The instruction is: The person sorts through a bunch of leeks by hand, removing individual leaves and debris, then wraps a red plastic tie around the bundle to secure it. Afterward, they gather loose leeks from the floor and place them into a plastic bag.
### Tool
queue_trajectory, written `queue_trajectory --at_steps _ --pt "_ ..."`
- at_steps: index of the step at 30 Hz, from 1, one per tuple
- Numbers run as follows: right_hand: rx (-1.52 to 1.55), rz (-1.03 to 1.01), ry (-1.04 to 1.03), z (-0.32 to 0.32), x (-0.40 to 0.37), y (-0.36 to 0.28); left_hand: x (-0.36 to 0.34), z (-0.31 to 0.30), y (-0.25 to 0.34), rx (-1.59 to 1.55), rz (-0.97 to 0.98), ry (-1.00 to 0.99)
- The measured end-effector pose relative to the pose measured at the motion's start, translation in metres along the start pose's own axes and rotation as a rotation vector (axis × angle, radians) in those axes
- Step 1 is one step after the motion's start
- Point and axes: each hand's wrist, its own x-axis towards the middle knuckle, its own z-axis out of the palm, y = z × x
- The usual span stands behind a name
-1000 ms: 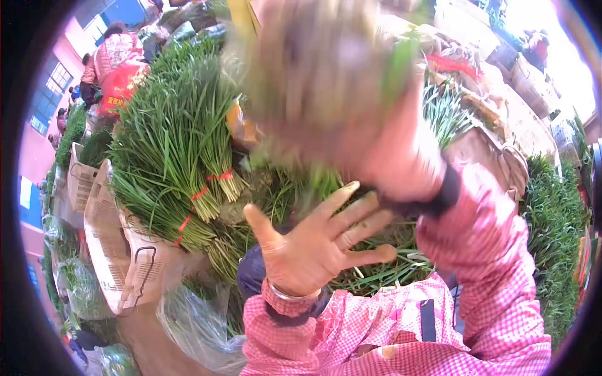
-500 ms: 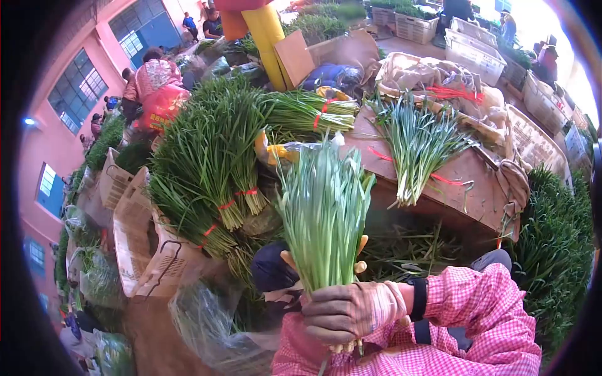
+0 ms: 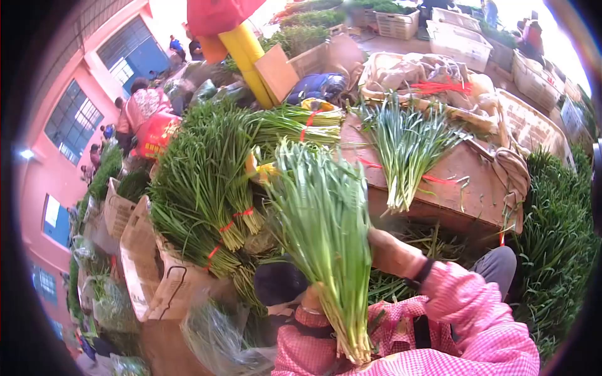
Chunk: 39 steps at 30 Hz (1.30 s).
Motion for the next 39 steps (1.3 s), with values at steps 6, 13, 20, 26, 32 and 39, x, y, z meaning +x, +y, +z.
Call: queue_trajectory --at_steps 6,13,20,26,32,39 --pt "0.306 -0.019 0.055 0.026 0.015 -0.031 0.002 0.011 0.011 0.28 -0.133 0.158" --pt "-0.032 -0.453 0.294 0.059 -0.028 -0.074 0.047 0.08 0.029 0.676 0.043 0.175" --pt "-0.234 -0.689 0.088 0.074 -0.073 -0.137 0.141 0.172 0.032 0.997 0.224 -0.091" --pt "-0.489 -0.947 0.139 0.068 -0.132 -0.193 0.214 0.22 0.008 1.691 0.726 -0.607" --pt "-0.71 -1.083 0.194 0.018 -0.158 -0.269 0.299 0.246 -0.026 1.49 0.703 -0.879" --pt "-0.876 -1.256 0.672 -0.055 -0.143 -0.306 0.358 0.244 -0.088 1.098 0.295 -0.297"
